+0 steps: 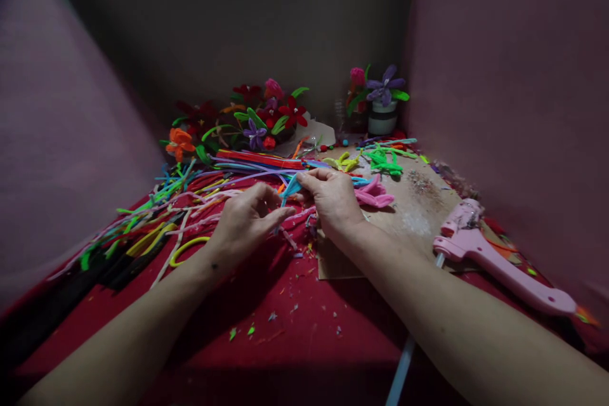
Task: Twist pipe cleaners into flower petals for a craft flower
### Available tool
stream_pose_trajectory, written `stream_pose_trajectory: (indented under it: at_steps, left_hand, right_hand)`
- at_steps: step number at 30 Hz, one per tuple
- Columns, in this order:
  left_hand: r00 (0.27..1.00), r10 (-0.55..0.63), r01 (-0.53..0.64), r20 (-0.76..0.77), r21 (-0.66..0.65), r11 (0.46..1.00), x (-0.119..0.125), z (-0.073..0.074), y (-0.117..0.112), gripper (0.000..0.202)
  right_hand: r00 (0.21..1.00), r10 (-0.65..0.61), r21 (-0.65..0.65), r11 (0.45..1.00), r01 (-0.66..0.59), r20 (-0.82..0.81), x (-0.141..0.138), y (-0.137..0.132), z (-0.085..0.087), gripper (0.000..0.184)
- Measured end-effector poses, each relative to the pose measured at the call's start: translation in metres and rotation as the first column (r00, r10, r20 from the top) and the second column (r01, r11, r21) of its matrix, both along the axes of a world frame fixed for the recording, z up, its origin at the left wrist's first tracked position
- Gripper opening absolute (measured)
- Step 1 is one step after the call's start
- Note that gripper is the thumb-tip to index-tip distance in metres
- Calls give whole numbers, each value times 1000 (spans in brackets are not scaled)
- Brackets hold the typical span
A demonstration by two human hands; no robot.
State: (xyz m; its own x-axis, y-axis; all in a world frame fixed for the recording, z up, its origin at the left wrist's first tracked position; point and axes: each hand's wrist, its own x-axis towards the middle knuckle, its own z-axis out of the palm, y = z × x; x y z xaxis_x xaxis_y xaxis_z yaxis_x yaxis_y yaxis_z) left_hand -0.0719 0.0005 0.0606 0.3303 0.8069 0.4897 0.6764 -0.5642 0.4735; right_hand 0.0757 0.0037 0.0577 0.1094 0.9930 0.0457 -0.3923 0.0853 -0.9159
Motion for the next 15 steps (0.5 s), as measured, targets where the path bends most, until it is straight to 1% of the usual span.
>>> stream_pose_trajectory:
  at_steps: [3,7,10,12,15]
  left_hand:
    - [996,-35,31,-82,-50,998,0,-1,-1,20]
    - [990,-122,114,-75,-100,988,-2,3,-1,24]
    - [991,-126,117,-48,-165,979,-2,6,0,24]
    - [993,-110,117,42,-242,963,-2,6,0,23]
    - [958,-75,171,276,-345,923,-2,6,1,19]
  right_hand:
    - [1000,-17,1,1000,17,2,0,0,2,15]
    - [999,-40,27,999,40,-1,2,2,3,14]
    - [999,-40,27,999,41,-13,4,4,3,16]
    - [999,-39,40,998,39,-1,7,5,3,16]
    - [999,-36,68,997,35,23,9,6,2,16]
